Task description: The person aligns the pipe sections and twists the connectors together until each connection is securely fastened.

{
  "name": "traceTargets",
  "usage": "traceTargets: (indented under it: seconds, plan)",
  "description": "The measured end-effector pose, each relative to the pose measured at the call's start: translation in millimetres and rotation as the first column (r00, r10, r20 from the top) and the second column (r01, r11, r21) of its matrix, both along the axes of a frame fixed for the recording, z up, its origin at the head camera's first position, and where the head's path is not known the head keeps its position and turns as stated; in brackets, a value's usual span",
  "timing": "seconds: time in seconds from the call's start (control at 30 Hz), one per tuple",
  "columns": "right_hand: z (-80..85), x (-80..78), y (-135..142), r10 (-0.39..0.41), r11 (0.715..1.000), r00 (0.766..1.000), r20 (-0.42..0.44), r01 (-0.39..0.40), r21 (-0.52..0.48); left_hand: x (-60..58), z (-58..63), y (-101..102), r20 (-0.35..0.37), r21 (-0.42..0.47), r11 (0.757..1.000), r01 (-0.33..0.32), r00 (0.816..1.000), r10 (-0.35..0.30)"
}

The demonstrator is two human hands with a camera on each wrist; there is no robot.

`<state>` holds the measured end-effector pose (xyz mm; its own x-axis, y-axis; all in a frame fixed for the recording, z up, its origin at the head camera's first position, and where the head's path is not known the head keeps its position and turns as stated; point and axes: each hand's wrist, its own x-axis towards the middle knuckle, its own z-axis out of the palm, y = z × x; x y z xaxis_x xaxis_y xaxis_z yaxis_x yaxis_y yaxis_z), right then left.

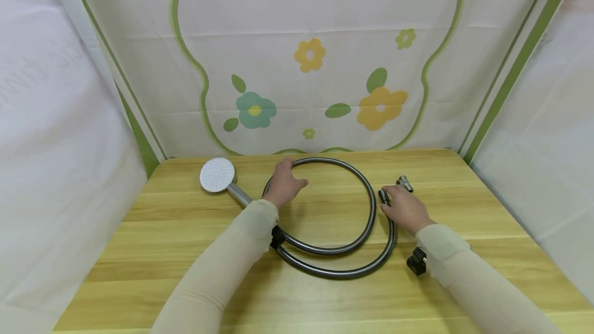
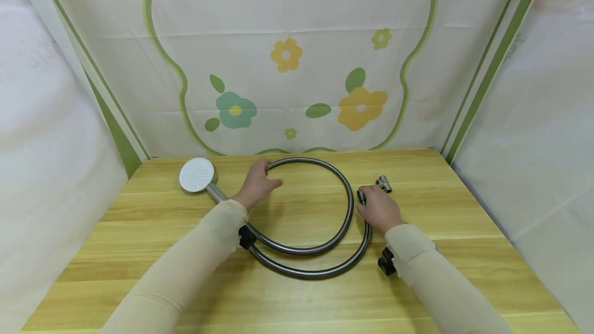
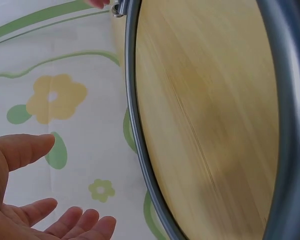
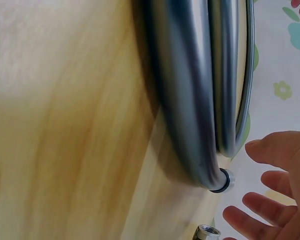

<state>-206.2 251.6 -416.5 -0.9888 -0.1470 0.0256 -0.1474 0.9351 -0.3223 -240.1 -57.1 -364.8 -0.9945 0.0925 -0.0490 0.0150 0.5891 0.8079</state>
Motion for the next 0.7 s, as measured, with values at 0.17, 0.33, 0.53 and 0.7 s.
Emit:
traceTargets:
  seconds: [0.17, 0.33, 0.53, 0.7]
  plan:
    - [-2.9, -4.0, 2.0, -0.013, 1.0, 1.0, 0.015, 0.013, 0.009, 1.3, -0.4, 4.0, 0.008, 0.006, 1.0, 0.009, 1.0, -0.009]
    - [-4.2, -6.1, 2.3, -0.023, 1.0, 0.999, 0.029, 0.022, 0.015, 2.7, -1.1, 9.3, 0.008, -0.001, 1.0, 0.012, 1.0, -0.012]
    - [-8.2, -9.7, 2.8, -0.031, 0.999, 0.999, 0.04, 0.029, 0.027, 1.6, -4.0, 14.3, 0.006, 0.013, 1.0, 0.021, 1.0, -0.021]
    - [-9.8, -11.7, 4.7, -0.035, 0.999, 0.998, 0.052, 0.033, 0.023, 0.8, -5.9, 18.0, 0.003, 0.006, 1.0, 0.019, 1.0, -0.019]
